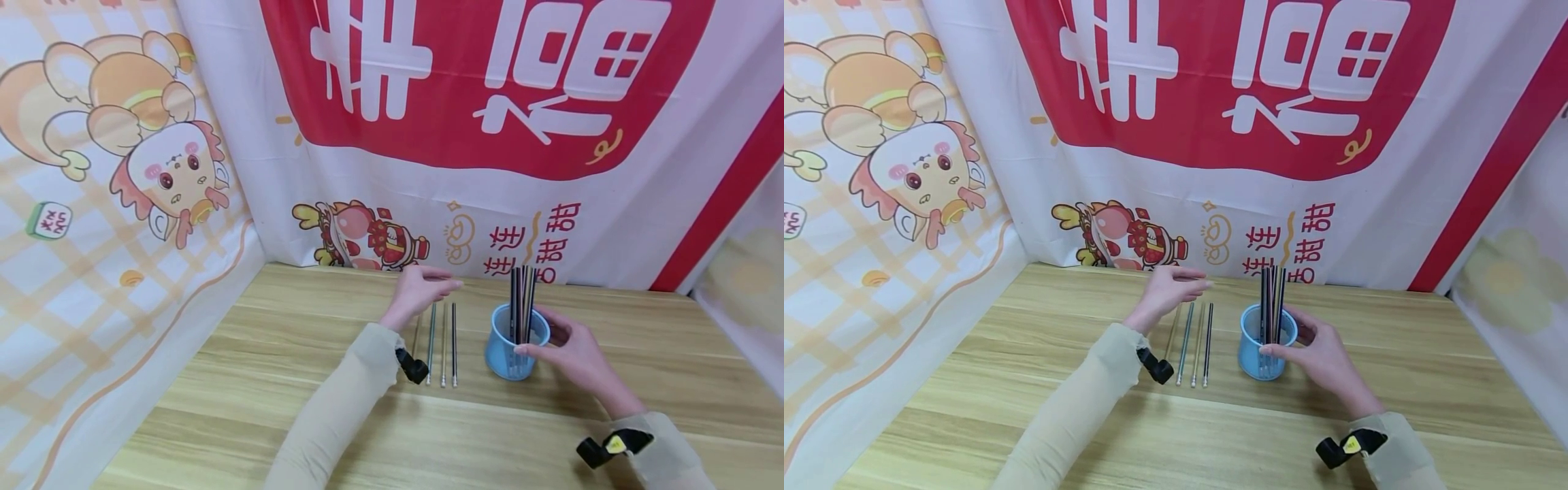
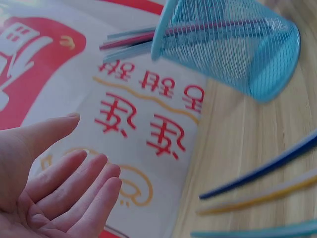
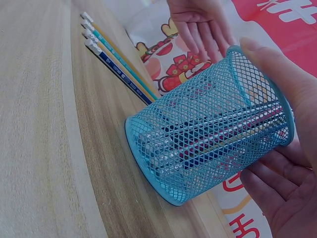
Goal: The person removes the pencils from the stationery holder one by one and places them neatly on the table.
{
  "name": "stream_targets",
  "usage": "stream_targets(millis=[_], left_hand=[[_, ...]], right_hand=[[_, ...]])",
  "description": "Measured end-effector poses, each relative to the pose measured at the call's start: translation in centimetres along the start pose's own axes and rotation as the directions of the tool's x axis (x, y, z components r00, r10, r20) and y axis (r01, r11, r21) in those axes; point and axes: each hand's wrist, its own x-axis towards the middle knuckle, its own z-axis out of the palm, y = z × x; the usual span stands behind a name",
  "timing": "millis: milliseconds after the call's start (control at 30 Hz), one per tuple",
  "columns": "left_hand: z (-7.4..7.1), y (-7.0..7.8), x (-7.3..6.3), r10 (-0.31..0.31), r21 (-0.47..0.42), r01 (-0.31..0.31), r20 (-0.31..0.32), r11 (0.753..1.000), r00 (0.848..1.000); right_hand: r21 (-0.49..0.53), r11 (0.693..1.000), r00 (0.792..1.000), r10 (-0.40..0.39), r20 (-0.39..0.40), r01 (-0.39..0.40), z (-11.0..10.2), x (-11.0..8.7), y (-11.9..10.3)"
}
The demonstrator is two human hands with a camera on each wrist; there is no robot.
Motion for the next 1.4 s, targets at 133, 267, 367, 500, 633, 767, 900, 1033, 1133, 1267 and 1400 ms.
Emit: stream_targets(millis=[133, 267, 367, 500, 633, 767, 900, 1033, 1133, 1267, 1400], left_hand=[[1.2, 0.7, -0.3, 0.018, 0.001, -0.018, 0.028, 1.0, 0.999], [2.6, 1.2, -0.5, 0.049, 0.022, -0.05, 0.04, 0.998, 0.998], [3.7, 1.3, -0.6, 0.066, 0.048, -0.068, 0.043, 0.996, 0.997], [4.9, 1.4, -0.4, 0.085, 0.068, -0.088, 0.044, 0.994, 0.995], [5.9, 1.7, -0.1, 0.099, 0.034, -0.101, 0.058, 0.994, 0.993], [6.8, 1.8, 0.2, 0.109, 0.012, -0.11, 0.074, 0.994, 0.991], [7.6, 1.7, 0.5, 0.109, 0.003, -0.11, 0.089, 0.994, 0.99], [8.2, 1.2, 0.7, 0.101, 0.003, -0.102, 0.091, 0.995, 0.991], [8.6, 0.8, 0.9, 0.097, 0.005, -0.097, 0.082, 0.995, 0.992], [8.9, 0.3, 0.9, 0.097, 0.0, -0.098, 0.074, 0.995, 0.993], [9.2, 0.0, 0.8, 0.098, -0.015, -0.097, 0.066, 0.995, 0.993]], right_hand=[[-0.004, 1.0, 1.0, 0.001, -0.002, -0.001, 0.0, 0.0, -0.1], [-0.003, 1.0, 1.0, 0.011, 0.0, -0.011, 0.0, 0.0, -0.1], [-0.001, 1.0, 1.0, 0.02, 0.001, -0.02, 0.0, 0.0, -0.1], [0.004, 1.0, 1.0, 0.021, 0.001, -0.021, 0.1, 0.0, -0.1], [0.011, 1.0, 1.0, 0.017, 0.0, -0.017, 0.1, 0.1, -0.1], [0.014, 1.0, 1.0, 0.011, -0.005, -0.011, 0.1, 0.1, -0.1], [0.012, 1.0, 1.0, 0.012, -0.007, -0.012, 0.1, 0.1, -0.1], [0.012, 1.0, 1.0, 0.016, -0.008, -0.016, 0.2, 0.1, -0.1], [0.008, 1.0, 1.0, 0.02, -0.011, -0.02, 0.2, 0.1, -0.2], [0.008, 1.0, 1.0, 0.02, -0.012, -0.02, 0.1, 0.1, -0.1], [0.014, 1.0, 1.0, 0.009, -0.011, -0.008, 0.1, 0.1, 0.0]])
